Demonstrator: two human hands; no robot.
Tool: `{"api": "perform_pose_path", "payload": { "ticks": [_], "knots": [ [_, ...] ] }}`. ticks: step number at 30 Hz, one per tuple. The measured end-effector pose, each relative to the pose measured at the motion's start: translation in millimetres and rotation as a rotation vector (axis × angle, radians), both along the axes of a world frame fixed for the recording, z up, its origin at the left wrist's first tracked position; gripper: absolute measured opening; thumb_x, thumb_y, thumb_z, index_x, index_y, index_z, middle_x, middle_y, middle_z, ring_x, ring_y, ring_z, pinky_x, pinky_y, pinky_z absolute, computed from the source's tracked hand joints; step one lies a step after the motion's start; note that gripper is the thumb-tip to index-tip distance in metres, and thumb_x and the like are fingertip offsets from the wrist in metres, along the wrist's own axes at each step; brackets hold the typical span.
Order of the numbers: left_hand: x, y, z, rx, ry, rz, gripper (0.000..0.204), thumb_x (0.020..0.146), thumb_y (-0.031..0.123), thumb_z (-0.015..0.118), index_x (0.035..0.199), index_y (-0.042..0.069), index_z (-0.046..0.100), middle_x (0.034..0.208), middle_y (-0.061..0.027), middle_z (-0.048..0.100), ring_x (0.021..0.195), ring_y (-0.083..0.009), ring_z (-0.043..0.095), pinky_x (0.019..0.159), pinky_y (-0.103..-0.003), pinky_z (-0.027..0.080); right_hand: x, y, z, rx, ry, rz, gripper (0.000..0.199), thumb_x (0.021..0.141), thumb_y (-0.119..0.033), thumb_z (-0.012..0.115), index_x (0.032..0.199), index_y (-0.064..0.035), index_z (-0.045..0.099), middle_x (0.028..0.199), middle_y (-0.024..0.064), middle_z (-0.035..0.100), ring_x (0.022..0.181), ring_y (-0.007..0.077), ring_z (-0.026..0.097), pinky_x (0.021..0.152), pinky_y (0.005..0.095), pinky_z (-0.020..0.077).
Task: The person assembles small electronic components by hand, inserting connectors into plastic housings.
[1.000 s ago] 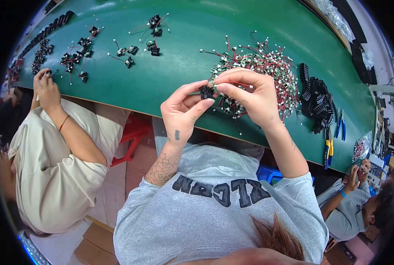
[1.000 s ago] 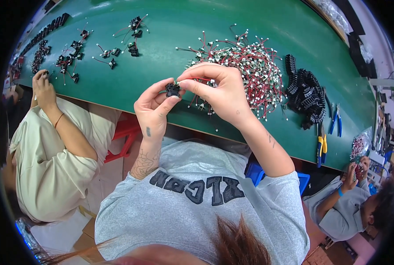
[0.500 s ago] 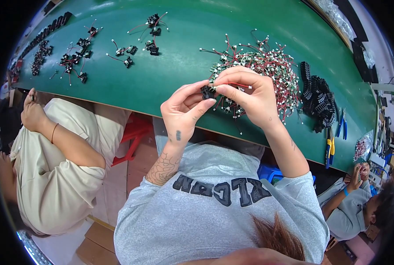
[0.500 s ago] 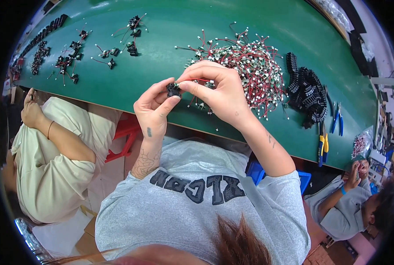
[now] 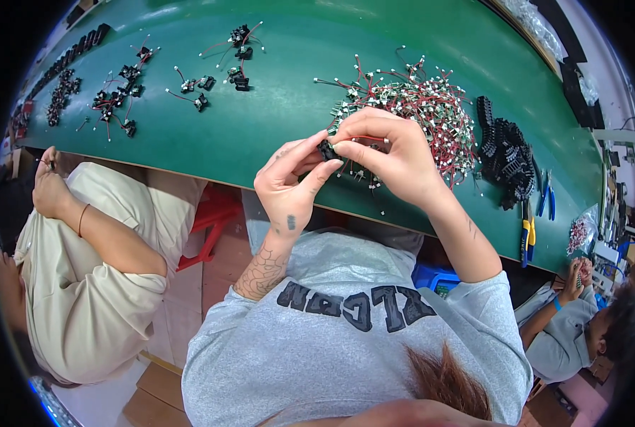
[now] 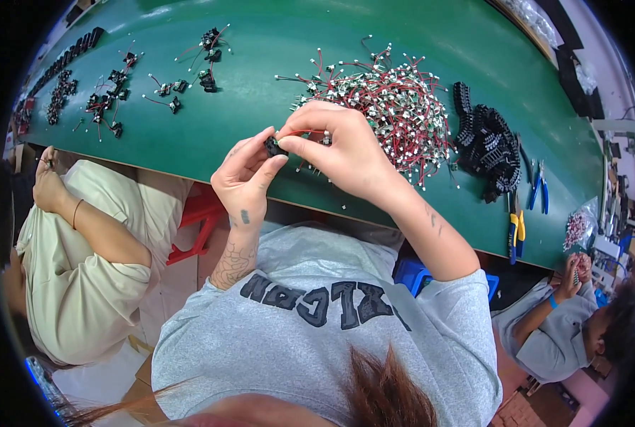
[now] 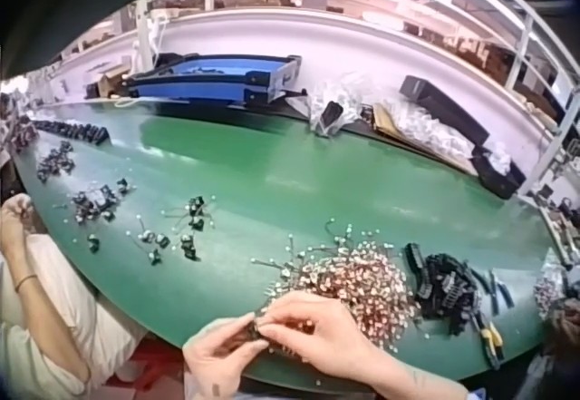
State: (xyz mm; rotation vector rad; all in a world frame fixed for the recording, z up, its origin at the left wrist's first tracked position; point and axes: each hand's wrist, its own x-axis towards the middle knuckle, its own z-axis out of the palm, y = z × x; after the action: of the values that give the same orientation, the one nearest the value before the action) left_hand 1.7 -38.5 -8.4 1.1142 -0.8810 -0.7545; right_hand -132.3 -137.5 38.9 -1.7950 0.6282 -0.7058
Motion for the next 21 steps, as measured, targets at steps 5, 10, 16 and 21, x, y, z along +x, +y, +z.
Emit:
{"api": "perform_pose_path", "payload": {
  "ticks": [5,10,16,21],
  "knots": [
    [-2,0,-1,0.003,0.106,-0.020,0.042,0.075,-0.011,0.070,0.115,-0.004,0.062,0.104,-0.0131,0.064,0.086,-0.0163,0.066,0.079,-0.022,0.055,-1,-14,10,0.595,0.067,-0.024,0.012,0.080,-0.005,0.069,0.091,0.0013,0.071,0.086,0.0072,0.067,0.069,0.0122,0.059,0.063,0.0207,0.0484],
    [-4,-3,2,0.048,0.193,-0.071,0.044,0.076,-0.012,0.068,0.118,-0.005,0.060,0.107,-0.0155,0.064,0.089,-0.0193,0.067,0.080,-0.023,0.055,30,-44,44,0.208,-0.108,-0.096,0.015,0.082,-0.009,0.068,0.092,0.0016,0.071,0.080,0.0066,0.068,0.075,0.0127,0.064,0.070,0.0202,0.0520],
    [-2,0,2,0.010,0.204,-0.102,0.045,0.077,-0.012,0.067,0.120,-0.005,0.058,0.109,-0.0163,0.064,0.091,-0.0205,0.067,0.081,-0.024,0.055,30,-95,43,-0.236,-0.010,-0.060,0.016,0.080,-0.003,0.066,0.095,-0.0014,0.072,0.085,0.0057,0.068,0.072,0.0138,0.064,0.068,0.0230,0.0521],
    [-2,0,2,-0.009,0.199,-0.109,0.045,0.077,-0.013,0.067,0.120,-0.005,0.058,0.108,-0.0162,0.064,0.090,-0.0203,0.067,0.081,-0.024,0.055,5,-119,16,-0.699,0.524,0.075,0.020,0.076,0.000,0.066,0.094,-0.0036,0.072,0.091,0.0047,0.068,0.072,0.0177,0.063,0.067,0.0276,0.0511]
  ]
}}
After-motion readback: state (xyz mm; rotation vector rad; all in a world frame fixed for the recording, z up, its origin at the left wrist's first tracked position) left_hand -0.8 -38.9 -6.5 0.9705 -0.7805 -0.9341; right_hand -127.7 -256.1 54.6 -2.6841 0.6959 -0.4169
